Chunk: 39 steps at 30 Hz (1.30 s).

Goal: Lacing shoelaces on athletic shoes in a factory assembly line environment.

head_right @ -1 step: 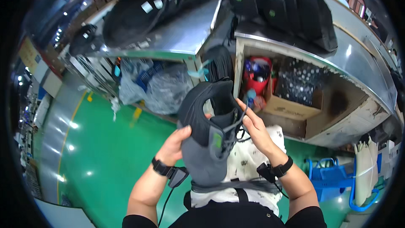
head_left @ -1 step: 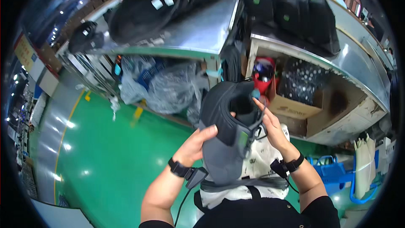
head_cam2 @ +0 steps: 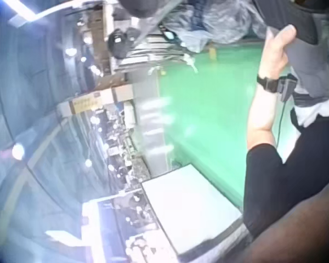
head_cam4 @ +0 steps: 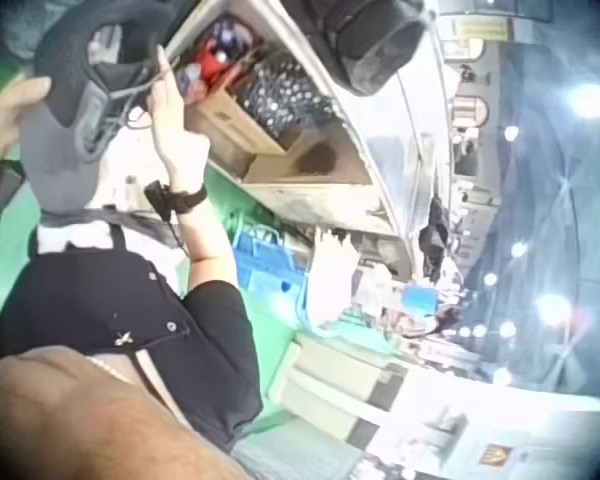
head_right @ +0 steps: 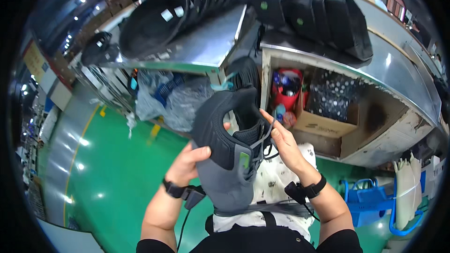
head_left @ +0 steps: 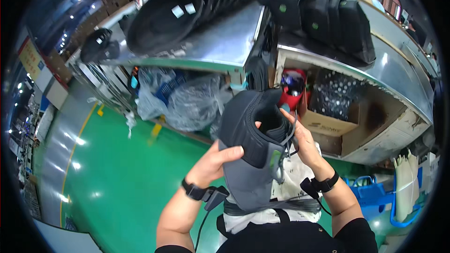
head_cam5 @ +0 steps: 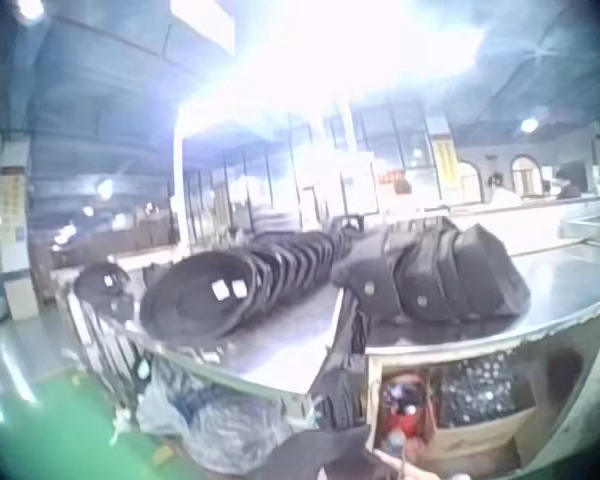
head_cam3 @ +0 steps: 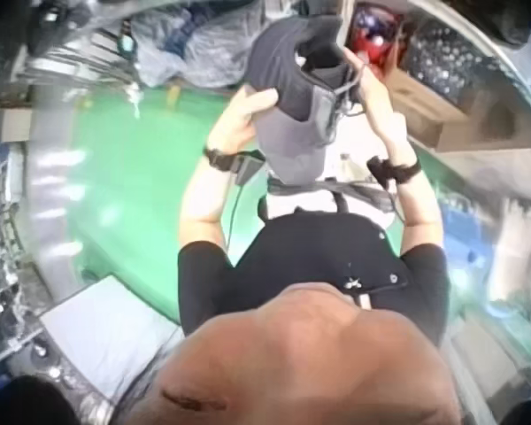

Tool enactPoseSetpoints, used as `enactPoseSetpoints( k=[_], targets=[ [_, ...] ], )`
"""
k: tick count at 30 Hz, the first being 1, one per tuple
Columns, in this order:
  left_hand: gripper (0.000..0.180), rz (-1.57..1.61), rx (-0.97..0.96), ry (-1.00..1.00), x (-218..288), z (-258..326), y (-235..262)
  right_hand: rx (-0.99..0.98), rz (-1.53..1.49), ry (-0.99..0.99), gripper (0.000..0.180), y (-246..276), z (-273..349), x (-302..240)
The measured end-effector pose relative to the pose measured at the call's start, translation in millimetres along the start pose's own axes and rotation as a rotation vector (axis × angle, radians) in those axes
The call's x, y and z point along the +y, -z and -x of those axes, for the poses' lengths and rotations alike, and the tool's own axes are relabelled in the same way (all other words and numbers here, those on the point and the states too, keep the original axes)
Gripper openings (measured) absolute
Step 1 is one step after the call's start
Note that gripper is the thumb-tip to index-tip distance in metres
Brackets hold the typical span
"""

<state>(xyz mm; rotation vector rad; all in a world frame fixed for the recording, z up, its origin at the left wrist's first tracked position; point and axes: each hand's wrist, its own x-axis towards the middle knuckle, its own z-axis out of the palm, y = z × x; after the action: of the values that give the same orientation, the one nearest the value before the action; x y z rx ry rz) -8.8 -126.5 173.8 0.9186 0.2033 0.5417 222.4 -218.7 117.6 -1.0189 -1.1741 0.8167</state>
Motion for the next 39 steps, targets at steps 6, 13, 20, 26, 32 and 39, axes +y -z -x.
enactPoseSetpoints(
  k=[6, 13, 20, 26, 32, 39],
  targets=[
    [0.037, -1.298, 0.187, -0.292, 127, 25, -78, -0.021, 0.354, 0.149, 0.023, 28, -13, -56],
    [0.049, -2.329, 0.749, -0.478, 228, -111, 84, 0.192, 0.635, 0.238, 0.015, 89, -10, -84],
    [0.091, -1.959, 0.347, -0.012, 276, -207, 128, 0.810, 1.277, 0.762, 0.030, 158, -77, -144],
    [0.090, -1.677, 0.330, -0.062, 257, -150, 105, 0.593, 1.092, 0.410, 0.034, 195, -132, -145],
    [0.048, -1.712, 0.391, -0.600, 187, -85, 48, 1.004, 0.605, 0.735, 0.030, 187, -91, -162],
    [0.083, -1.692, -0.109, -0.785, 65, -4, -33, 0.492, 0.641, 0.610, 0.031, 37, 41, -189]
  ],
)
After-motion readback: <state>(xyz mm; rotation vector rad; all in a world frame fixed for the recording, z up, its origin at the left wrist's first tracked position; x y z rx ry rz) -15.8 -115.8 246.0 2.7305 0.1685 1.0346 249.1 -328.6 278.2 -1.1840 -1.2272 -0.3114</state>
